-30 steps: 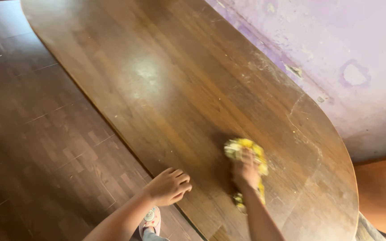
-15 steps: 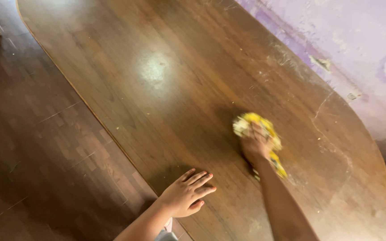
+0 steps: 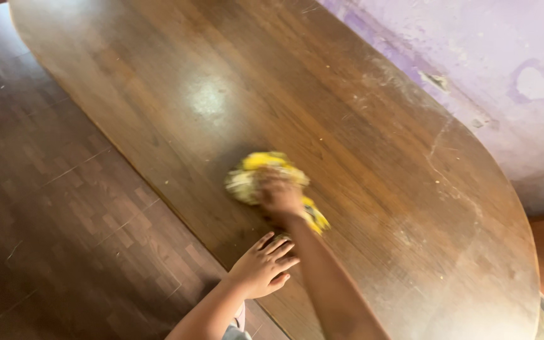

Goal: The person wipes a wooden dining table with a yellow patterned cloth. They move around the table, wiping different sections in circular and back-and-forth motions, then fold the cloth and continue wiping.

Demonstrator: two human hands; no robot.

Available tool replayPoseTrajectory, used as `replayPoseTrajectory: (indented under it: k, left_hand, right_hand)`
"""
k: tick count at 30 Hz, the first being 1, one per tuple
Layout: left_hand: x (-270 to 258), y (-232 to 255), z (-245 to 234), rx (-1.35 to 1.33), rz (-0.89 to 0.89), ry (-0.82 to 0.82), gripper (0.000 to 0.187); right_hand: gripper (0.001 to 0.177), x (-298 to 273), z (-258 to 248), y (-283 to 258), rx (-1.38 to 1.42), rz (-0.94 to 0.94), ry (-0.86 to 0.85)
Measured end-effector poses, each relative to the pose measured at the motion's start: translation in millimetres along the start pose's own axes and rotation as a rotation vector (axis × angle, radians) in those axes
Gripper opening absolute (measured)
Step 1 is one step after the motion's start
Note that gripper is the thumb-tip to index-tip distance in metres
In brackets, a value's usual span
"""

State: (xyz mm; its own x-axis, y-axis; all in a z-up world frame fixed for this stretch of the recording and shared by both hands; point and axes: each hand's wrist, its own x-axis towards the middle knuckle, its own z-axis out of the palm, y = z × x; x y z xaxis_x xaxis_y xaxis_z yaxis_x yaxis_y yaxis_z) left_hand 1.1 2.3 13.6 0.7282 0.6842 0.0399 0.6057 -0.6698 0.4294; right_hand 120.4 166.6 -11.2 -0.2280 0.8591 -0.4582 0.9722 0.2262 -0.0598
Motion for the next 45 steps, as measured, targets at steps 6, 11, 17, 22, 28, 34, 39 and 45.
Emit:
replayPoseTrajectory:
  k: [6,11,17,22,28,34,39,45]
  left_hand:
    - [23.6,15.5,-22.7,-0.169,-0.111,0.169,0.021]
    - [77.6,-3.9,-32.5,-0.045,-0.100,0.011,0.010]
    - [100.7,-51.9,-27.1,0.095,0.059,0.306,0.045]
    - [102.9,-53.5,-35.1,-0.057,-0.099,-0.026,0.056]
    - [106.9,-50.6,-45.0,-0.099,-0.127,-0.053,0.055]
    - [109.6,-55.3,-28.5,0.026,-0.068,-0.080,0.048]
    - [104.0,-54.5,-39.5,-0.265,-0.233,-0.113,0.074]
    - [106.9,-53.5,-40.5,-0.080,-0.071,0.045,0.055]
  right_hand:
    - [0.060,-129.1,71.4,268.7,0.259,0.490,0.614]
    - [0.071,-305.5,113.3,332.9,0.297,0.986,0.512]
    - [0.076,-277.6,107.4,371.6,0.357,1.282,0.493]
    - [0.077,-130.4,61.7,402.4,0.254,0.916,0.644]
    - [0.068,119.0,-54.3,228.2,-0.041,0.540,0.474]
    - [0.066,121.5,-121.2,-93.5,-0.242,-0.273,-0.042]
    - [0.069,141.5,-105.2,-59.7,-0.271,-0.596,0.042]
    - [0.071,184.7,-78.9,222.8,0.020,0.297,0.295]
